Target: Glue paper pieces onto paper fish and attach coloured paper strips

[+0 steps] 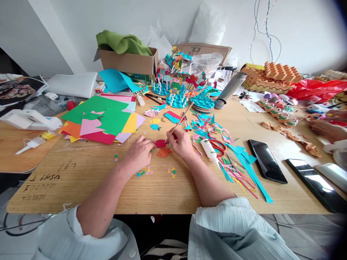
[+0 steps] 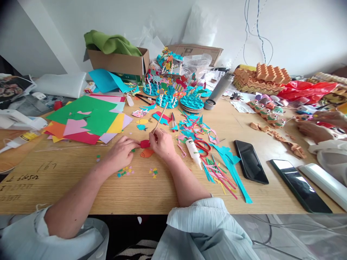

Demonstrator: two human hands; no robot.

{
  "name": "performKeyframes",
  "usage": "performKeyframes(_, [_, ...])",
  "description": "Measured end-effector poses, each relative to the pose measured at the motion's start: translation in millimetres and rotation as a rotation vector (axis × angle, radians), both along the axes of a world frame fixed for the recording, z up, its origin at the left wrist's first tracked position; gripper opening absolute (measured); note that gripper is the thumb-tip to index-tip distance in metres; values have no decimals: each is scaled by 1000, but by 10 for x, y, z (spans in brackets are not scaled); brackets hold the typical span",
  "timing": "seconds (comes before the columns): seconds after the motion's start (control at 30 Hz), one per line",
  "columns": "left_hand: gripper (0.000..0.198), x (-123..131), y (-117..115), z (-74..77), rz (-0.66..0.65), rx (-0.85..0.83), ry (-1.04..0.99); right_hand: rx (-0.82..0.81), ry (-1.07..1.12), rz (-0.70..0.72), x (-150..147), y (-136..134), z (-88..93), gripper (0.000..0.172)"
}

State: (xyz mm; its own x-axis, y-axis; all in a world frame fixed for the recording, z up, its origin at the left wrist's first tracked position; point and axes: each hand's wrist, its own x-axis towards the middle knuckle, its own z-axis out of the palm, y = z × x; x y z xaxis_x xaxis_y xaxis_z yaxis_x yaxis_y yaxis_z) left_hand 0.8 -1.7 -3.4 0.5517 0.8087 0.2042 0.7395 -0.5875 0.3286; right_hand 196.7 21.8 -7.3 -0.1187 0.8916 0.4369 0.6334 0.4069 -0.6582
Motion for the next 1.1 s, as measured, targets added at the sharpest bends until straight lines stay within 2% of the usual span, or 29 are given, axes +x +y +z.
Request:
performKeyframes(0.17, [47, 0, 0, -6, 2, 6, -4, 74, 56, -30, 5, 9, -19, 21])
performKeyframes(0.4, [45, 4, -3, -4, -5, 15, -4, 50, 58, 25, -11, 18, -60, 19])
performKeyframes(0.57, [44, -4, 3, -34, 8, 39, -12, 253, 329, -175, 8, -36, 49, 22])
performKeyframes(0.7, [41, -7, 7, -30, 40, 52, -7, 250, 466, -207, 36, -46, 137, 23])
performKeyframes(0.8, [41, -4, 5, -13, 43, 53, -3, 130, 414, -178, 35, -34, 139, 24])
performKeyframes(0.93, [40, -1, 2, -8, 35, 59, -10, -80, 217, -74, 4, -24, 99, 23])
performKeyframes(1.1, [40, -3, 8, -26, 29, 55, -8, -77, 16, -53, -22, -24, 62, 23])
